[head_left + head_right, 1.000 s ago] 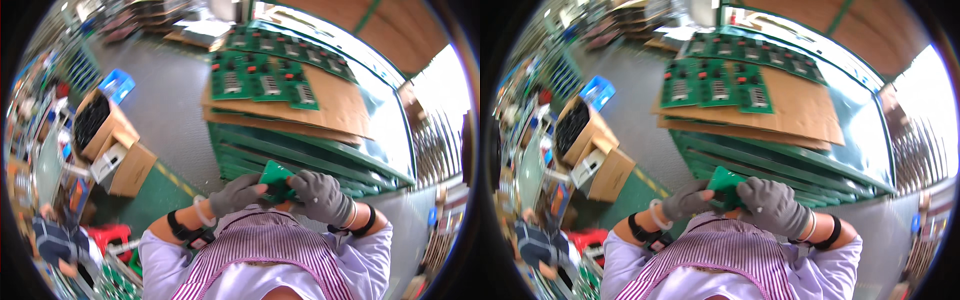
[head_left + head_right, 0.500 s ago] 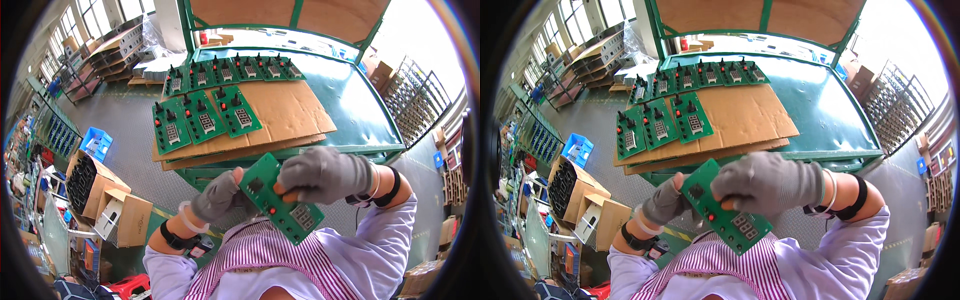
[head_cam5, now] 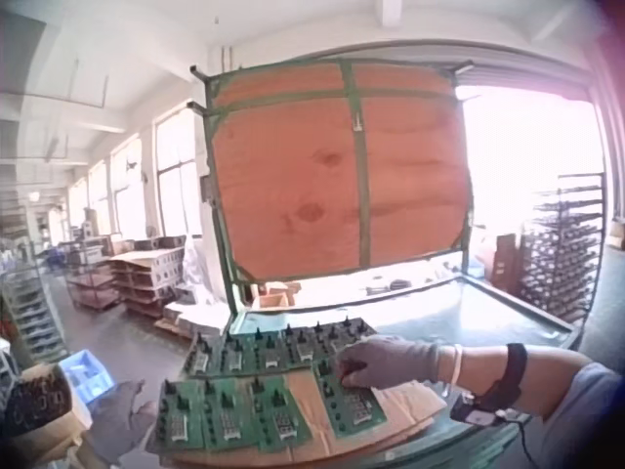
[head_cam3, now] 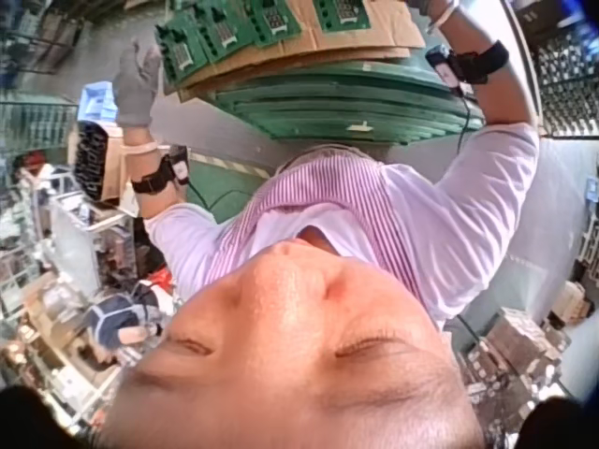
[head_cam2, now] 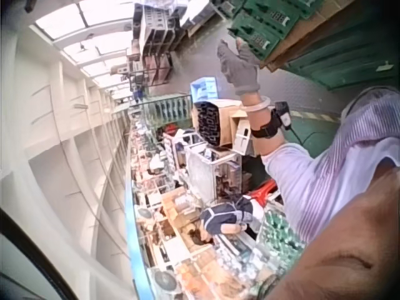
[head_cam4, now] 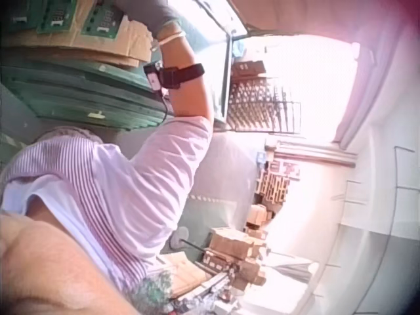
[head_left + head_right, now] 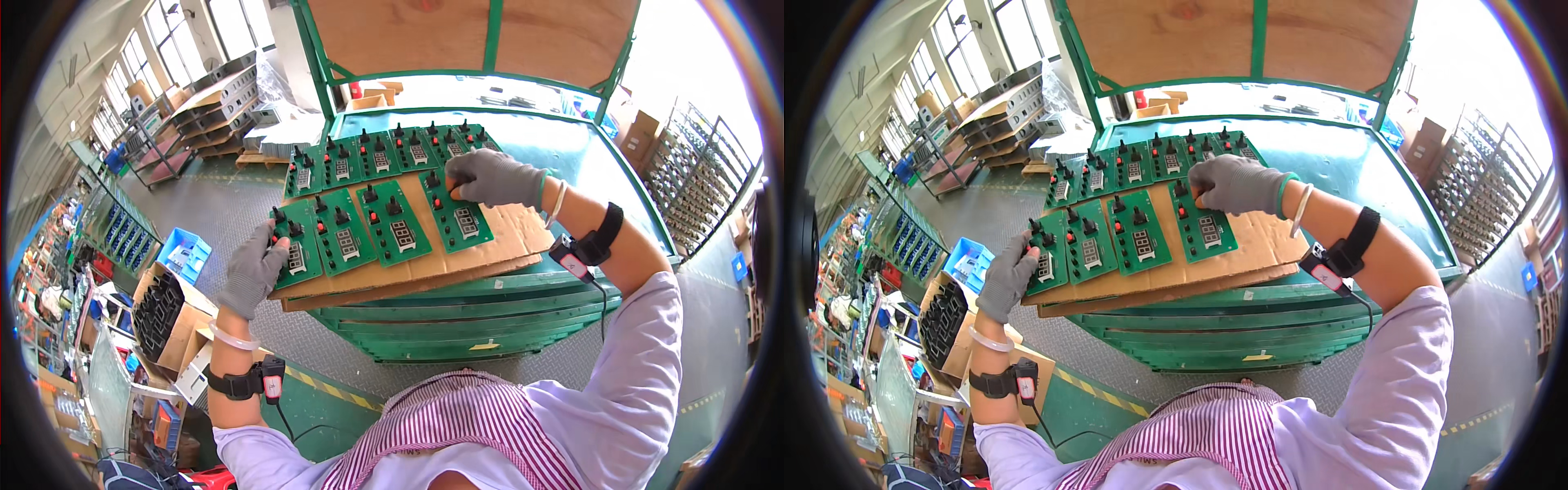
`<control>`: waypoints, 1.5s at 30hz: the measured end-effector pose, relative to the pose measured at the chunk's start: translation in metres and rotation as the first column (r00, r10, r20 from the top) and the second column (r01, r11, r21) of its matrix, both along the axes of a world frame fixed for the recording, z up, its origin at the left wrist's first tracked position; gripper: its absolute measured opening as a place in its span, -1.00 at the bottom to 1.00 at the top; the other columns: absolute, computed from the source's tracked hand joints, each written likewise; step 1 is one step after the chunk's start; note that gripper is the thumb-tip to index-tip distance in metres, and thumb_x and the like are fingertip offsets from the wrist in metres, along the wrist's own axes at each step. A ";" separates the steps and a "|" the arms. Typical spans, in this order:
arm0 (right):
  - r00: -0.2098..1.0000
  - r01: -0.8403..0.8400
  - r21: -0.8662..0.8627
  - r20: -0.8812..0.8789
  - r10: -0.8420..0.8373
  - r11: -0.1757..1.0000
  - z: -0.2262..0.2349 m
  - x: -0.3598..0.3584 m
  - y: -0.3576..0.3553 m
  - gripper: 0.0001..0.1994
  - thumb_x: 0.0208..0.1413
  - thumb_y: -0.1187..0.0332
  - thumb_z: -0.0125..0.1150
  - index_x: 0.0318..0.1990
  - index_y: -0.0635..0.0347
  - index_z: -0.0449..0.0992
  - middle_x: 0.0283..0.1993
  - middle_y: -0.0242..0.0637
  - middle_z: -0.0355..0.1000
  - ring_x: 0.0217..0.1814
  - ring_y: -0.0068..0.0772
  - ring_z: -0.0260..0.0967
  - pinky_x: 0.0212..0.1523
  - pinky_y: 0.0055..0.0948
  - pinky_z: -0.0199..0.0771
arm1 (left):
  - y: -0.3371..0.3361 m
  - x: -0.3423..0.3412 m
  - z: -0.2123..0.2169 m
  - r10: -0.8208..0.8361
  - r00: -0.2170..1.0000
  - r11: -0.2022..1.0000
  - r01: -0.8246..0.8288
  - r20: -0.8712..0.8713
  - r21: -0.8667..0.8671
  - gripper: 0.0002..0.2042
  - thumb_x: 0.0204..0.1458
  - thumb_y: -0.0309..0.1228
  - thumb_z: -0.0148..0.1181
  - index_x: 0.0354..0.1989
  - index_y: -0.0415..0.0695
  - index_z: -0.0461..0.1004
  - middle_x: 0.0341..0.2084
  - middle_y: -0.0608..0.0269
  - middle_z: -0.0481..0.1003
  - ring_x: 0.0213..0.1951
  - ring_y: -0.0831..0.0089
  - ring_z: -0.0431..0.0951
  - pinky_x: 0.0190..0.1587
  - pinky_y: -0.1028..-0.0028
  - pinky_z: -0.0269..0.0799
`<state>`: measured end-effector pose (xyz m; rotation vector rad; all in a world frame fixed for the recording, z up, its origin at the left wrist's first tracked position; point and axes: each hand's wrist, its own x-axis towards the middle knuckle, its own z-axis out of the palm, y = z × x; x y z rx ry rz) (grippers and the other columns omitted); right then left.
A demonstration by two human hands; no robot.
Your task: Assembling and inspecting circuit boards on a factory assembly line.
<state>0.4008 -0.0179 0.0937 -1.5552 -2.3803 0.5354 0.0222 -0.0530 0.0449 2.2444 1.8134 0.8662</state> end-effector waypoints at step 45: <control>0.793 -0.291 0.060 -0.543 0.276 0.955 -0.327 -0.175 0.068 -0.44 0.15 -0.04 -0.14 0.15 0.18 0.13 0.19 -0.15 0.14 0.21 -0.28 0.07 0.23 -0.32 0.02 | -0.177 -0.043 -0.178 0.225 0.487 0.914 0.195 0.844 -0.356 -0.64 0.10 -0.28 -0.01 -0.06 -0.32 0.34 -0.23 0.09 0.46 -0.17 0.36 0.48 -0.08 0.41 0.40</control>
